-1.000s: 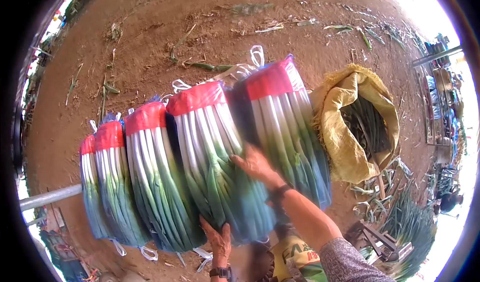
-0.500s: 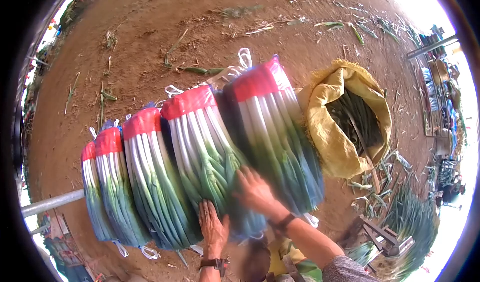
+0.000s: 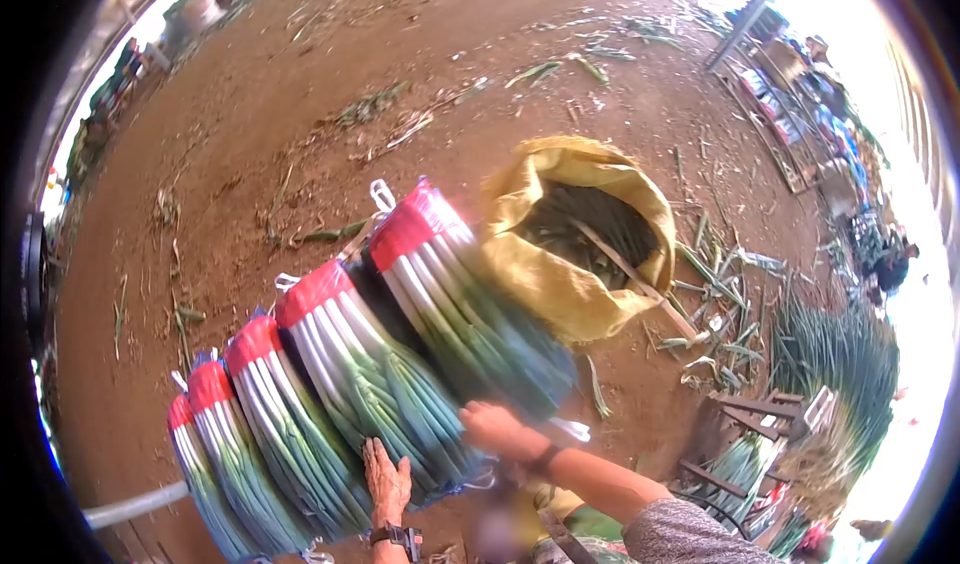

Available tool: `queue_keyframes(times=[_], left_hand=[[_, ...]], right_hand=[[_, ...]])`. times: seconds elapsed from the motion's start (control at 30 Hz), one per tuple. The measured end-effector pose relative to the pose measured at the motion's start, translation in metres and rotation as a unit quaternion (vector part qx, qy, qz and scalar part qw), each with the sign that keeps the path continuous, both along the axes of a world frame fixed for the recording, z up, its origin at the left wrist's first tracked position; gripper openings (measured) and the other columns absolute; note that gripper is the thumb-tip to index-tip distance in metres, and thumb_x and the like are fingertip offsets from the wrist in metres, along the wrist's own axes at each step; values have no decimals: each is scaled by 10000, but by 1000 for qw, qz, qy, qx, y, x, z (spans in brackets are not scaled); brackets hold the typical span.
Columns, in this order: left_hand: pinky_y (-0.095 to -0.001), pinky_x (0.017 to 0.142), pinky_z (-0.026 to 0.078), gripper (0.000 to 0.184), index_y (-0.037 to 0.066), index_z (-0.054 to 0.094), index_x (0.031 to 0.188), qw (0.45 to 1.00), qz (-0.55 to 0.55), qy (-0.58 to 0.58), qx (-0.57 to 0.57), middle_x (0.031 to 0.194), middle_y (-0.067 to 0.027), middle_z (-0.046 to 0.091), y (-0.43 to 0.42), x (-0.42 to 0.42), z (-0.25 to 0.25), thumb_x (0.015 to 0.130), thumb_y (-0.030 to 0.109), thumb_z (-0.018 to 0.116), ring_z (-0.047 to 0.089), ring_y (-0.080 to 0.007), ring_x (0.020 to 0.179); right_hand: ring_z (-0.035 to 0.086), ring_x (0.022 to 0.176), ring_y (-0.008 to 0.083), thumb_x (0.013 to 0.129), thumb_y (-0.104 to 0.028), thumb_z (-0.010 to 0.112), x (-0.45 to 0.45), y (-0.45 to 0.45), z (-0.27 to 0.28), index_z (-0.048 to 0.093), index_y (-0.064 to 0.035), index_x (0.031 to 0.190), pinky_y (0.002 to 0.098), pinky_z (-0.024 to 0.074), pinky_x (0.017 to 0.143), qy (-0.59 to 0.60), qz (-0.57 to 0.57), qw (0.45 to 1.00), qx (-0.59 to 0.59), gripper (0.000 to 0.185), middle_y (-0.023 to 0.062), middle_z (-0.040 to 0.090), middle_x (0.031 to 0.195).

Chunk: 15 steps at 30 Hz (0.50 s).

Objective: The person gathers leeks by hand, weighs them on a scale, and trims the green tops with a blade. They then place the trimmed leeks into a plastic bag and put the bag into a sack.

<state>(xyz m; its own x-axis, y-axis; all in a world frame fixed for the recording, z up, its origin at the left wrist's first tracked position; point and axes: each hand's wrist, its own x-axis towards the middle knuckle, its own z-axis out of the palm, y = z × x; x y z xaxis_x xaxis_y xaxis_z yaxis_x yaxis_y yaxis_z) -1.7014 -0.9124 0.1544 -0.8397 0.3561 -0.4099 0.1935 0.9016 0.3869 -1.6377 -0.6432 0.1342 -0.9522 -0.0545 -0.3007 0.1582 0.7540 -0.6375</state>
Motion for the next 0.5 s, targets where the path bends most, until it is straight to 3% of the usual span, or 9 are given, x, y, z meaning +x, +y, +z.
queue_keyframes(times=[0.13, 0.2, 0.27, 0.33, 0.4, 0.47, 0.5], left_hand=[[-489, 1192, 316, 672, -77, 421, 1438, 998, -17, 39, 51, 1506, -312, 407, -8, 18, 9, 880, 155, 715, 380, -460, 1412], [-499, 1155, 359, 617, -66, 464, 1395, 990, -55, 97, 83, 1448, -297, 469, -19, 39, 5, 859, 109, 715, 449, -457, 1351], [-510, 1155, 347, 589, -61, 469, 1390, 991, -48, 59, 108, 1449, -300, 458, -30, 63, 6, 874, 125, 683, 435, -466, 1350], [-483, 1044, 479, 492, -74, 530, 1328, 977, -95, 155, 113, 1324, -279, 584, -41, 92, 11, 906, 150, 646, 590, -416, 1205], [-497, 1084, 418, 466, -19, 538, 1391, 990, -7, 34, 138, 1372, -222, 579, -47, 132, 46, 1018, 257, 591, 504, -414, 1302], [-489, 1093, 411, 477, -29, 540, 1393, 992, -54, 18, 111, 1394, -262, 553, -81, 156, 21, 1013, 257, 579, 478, -451, 1309], [-498, 1088, 412, 461, -31, 560, 1370, 992, -66, 31, 106, 1375, -280, 560, -97, 169, 13, 1014, 262, 572, 487, -462, 1289]], right_hand=[[616, 771, 427, 848, -122, 606, 94, 26, 37, 600, -43, 895, 522, 517, 662, -12, -131, 991, -32, 92, 172, 584, 820], [635, 811, 444, 866, -153, 585, 150, 42, 50, 629, -40, 904, 521, 518, 686, -48, -145, 986, -61, 127, 194, 641, 861], [659, 852, 452, 859, -190, 590, 217, 42, 50, 659, -33, 948, 521, 524, 702, -119, -197, 973, -28, 193, 230, 685, 903], [676, 858, 449, 848, -242, 612, 284, 34, 52, 680, -40, 953, 520, 533, 703, -85, -241, 966, -28, 238, 244, 698, 911], [675, 828, 444, 818, -287, 647, 375, 26, -10, 686, -50, 860, 523, 534, 692, -141, -272, 952, 0, 243, 250, 689, 895], [680, 813, 423, 824, -274, 648, 413, 15, 7, 678, -53, 842, 509, 531, 677, -241, -279, 929, -9, 223, 236, 687, 858], [681, 795, 411, 828, -273, 651, 436, 11, -1, 667, -53, 828, 496, 530, 665, -219, -270, 938, -11, 221, 224, 678, 826]])
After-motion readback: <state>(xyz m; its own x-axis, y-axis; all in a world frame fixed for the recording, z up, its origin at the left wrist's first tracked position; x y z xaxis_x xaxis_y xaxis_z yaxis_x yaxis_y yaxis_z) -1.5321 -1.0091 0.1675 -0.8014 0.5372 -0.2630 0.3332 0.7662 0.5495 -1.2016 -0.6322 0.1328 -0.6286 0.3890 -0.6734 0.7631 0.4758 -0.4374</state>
